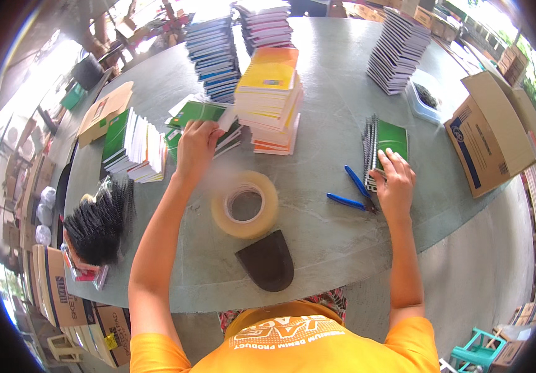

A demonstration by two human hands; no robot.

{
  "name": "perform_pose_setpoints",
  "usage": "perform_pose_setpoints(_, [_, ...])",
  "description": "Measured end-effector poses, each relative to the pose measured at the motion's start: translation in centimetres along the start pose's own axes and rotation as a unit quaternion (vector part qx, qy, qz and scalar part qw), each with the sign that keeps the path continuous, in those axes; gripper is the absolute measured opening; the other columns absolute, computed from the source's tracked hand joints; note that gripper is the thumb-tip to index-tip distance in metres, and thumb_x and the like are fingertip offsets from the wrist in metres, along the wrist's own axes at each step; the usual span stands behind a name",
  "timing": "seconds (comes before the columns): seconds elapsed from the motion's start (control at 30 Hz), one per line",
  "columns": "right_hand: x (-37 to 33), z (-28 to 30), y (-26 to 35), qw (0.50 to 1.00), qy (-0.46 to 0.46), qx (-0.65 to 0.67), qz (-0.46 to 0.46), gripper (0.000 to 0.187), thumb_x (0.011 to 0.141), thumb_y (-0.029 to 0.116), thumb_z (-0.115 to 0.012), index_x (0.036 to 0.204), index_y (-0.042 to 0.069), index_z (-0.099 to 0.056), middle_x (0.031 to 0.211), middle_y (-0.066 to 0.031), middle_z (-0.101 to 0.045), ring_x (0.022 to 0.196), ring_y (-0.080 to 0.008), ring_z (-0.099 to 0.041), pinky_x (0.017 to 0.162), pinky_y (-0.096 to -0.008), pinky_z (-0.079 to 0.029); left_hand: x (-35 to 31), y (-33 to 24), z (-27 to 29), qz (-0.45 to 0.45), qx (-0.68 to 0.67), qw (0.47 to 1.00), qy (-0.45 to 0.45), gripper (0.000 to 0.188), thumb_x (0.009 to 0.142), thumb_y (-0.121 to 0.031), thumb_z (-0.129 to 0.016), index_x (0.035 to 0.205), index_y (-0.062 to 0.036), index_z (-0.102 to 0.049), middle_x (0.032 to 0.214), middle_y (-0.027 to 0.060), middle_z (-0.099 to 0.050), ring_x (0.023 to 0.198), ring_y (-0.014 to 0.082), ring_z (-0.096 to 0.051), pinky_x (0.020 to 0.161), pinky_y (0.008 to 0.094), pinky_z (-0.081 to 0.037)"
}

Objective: The person threads a metal spiral coil through the pre-punched holes of notebook pages and covers, then repeats the process with several other notebooks, stacking them on the table.

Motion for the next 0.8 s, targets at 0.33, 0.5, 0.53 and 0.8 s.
perform_pose_setpoints(0.33, [0.2, 0.4, 0.2, 0.999, 0.032, 0.014, -0.013, 0.05, 0.075, 0.028, -0.07, 0.12, 0.01, -0.058, 0.125, -0.0087, -0.055, 0.118, -0.0261, -0.047, 0.1, -0.0393, -0.033, -0.1, 2.6, -3.8, -0.022, 0.212, 0.972, 0.102, 0.039, 0.075, -0.01, -0.063, 0.113, -0.0059, -0.054, 0.101, 0.0126, -0.061, 0.1, 0.0308, -0.055, 0.084, 0.0421, -0.046])
perform_pose_setpoints(0.5, [0.4, 1.0, 0.4, 0.997, 0.079, 0.006, -0.018, 0.055, 0.073, 0.028, -0.073, 0.122, 0.008, -0.055, 0.128, -0.0099, -0.052, 0.121, -0.0272, -0.045, 0.1, -0.0403, -0.034, -0.3, 2.6, -1.7, -0.037, 0.179, 0.979, 0.09, 0.037, 0.073, -0.001, -0.057, 0.11, -0.0059, -0.056, 0.096, 0.0137, -0.062, 0.095, 0.0312, -0.057, 0.08, 0.0398, -0.047])
perform_pose_setpoints(0.53, [0.6, 1.1, 0.6, 0.996, 0.087, 0.007, -0.019, 0.055, 0.073, 0.027, -0.073, 0.121, 0.008, -0.055, 0.128, -0.0102, -0.052, 0.121, -0.0274, -0.045, 0.1, -0.0405, -0.034, -0.4, 2.8, -1.0, -0.039, 0.187, 0.979, 0.075, 0.037, 0.073, 0.0, -0.057, 0.11, -0.0056, -0.056, 0.095, 0.0141, -0.062, 0.094, 0.0313, -0.057, 0.08, 0.04, -0.048])
perform_pose_setpoints(0.8, [1.6, 3.2, 6.0, 0.944, 0.025, 0.328, -0.02, 0.042, 0.079, 0.021, -0.072, 0.115, 0.006, -0.059, 0.124, -0.0105, -0.057, 0.111, -0.0259, -0.055, 0.093, -0.0343, -0.043, -3.3, -0.2, 10.4, 0.255, -0.187, 0.94, -0.125, 0.022, 0.08, -0.007, -0.059, 0.101, -0.0029, -0.062, 0.087, 0.0147, -0.065, 0.084, 0.0257, -0.062, 0.071, 0.0349, -0.049])
Point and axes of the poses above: each hand's wrist, its own x-axis towards the middle knuckle, its own z-axis out of the back of the hand, y = z × x, the point moved 4 cm from there along x, towards the middle knuckle
